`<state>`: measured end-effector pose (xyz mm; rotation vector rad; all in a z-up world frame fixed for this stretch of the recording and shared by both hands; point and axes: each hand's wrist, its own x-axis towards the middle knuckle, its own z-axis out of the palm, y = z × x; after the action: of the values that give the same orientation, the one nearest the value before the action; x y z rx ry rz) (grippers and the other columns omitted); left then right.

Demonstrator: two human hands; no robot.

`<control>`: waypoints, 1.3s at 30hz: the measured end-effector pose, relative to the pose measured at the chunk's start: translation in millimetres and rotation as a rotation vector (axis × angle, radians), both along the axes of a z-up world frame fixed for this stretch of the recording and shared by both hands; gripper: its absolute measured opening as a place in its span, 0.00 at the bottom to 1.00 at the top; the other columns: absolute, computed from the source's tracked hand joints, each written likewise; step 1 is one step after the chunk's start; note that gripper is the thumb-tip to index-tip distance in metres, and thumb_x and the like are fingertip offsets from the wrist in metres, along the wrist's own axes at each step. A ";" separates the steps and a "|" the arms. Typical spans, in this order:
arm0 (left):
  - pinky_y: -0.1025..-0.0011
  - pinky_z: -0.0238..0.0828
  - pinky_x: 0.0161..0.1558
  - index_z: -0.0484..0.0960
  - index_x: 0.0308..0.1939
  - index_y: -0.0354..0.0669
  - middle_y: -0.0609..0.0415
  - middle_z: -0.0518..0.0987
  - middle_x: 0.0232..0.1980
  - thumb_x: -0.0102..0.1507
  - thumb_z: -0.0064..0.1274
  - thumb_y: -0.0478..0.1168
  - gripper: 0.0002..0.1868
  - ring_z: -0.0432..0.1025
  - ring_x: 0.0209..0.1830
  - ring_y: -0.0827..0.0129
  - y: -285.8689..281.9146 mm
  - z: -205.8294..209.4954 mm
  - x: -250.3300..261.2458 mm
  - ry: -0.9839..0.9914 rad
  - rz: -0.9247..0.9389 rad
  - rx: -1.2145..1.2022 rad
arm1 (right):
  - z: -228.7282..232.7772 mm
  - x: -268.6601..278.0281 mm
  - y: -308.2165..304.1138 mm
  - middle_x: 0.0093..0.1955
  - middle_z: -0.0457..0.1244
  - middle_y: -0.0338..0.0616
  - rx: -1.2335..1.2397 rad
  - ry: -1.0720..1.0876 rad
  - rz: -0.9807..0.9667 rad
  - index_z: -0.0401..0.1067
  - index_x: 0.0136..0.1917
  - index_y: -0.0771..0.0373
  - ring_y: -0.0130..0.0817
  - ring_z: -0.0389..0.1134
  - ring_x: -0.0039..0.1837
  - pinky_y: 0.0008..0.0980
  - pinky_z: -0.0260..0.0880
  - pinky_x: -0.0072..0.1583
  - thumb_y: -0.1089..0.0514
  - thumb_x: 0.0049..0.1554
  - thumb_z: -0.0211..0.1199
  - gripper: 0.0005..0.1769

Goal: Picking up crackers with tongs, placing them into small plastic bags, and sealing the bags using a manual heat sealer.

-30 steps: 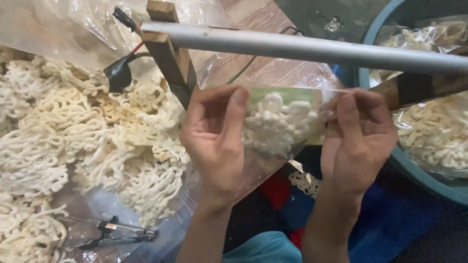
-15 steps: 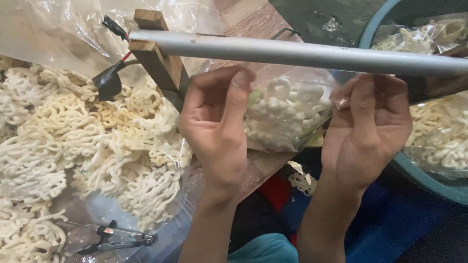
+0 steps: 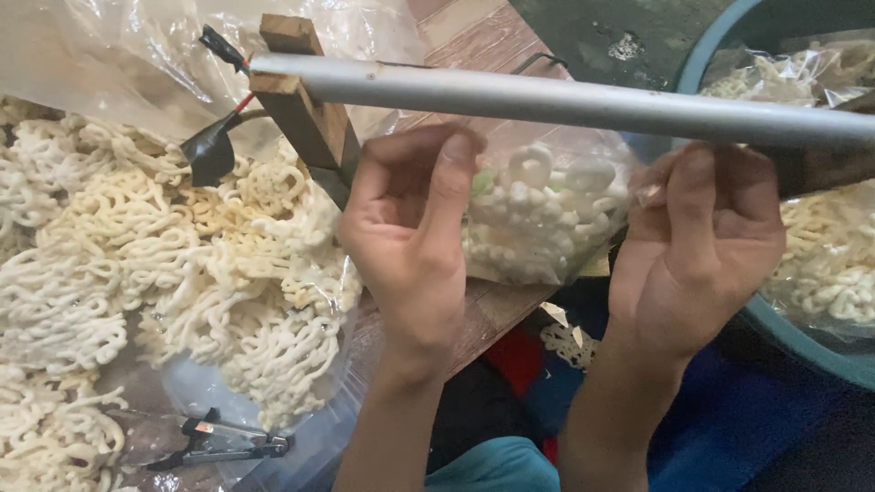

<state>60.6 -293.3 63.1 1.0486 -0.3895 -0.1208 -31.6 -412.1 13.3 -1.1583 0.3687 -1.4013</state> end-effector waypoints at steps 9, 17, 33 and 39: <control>0.76 0.80 0.50 0.79 0.52 0.38 0.51 0.86 0.42 0.57 0.62 0.42 0.21 0.80 0.43 0.71 72.4 -20.9 -27.8 0.143 -0.069 0.337 | -37.2 -51.4 53.7 0.47 0.69 0.44 0.184 0.170 0.030 0.73 0.53 0.62 0.26 0.72 0.48 0.22 0.77 0.54 0.64 0.65 0.63 0.03; 0.76 0.75 0.43 0.84 0.40 0.41 0.53 0.82 0.37 0.62 0.60 0.33 0.04 0.75 0.38 0.68 139.8 -54.1 -36.6 -0.270 -0.026 0.254 | -29.1 -60.5 96.6 0.43 0.67 0.41 0.101 0.232 0.365 0.73 0.49 0.61 0.32 0.67 0.47 0.31 0.71 0.52 0.62 0.59 0.64 0.03; 0.78 0.79 0.37 0.85 0.34 0.44 0.57 0.79 0.32 0.62 0.56 0.38 0.05 0.76 0.29 0.68 203.3 -23.5 -44.9 -0.635 0.161 0.567 | 39.6 -11.3 147.6 0.39 0.67 0.33 -0.971 0.561 0.535 0.78 0.39 0.55 0.31 0.62 0.41 0.31 0.63 0.49 0.53 0.55 0.64 0.07; 0.79 0.84 0.40 0.86 0.35 0.43 0.58 0.81 0.32 0.60 0.58 0.39 0.05 0.79 0.32 0.68 212.8 -30.4 -50.0 -0.579 0.193 0.533 | 36.3 -16.9 142.1 0.34 0.69 0.37 -0.867 0.537 0.552 0.78 0.34 0.61 0.30 0.67 0.35 0.26 0.67 0.44 0.55 0.50 0.66 0.08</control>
<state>10.7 -80.6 32.7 1.6434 -0.8024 0.2749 -48.5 -270.0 49.6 -2.1574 -0.2335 -0.7226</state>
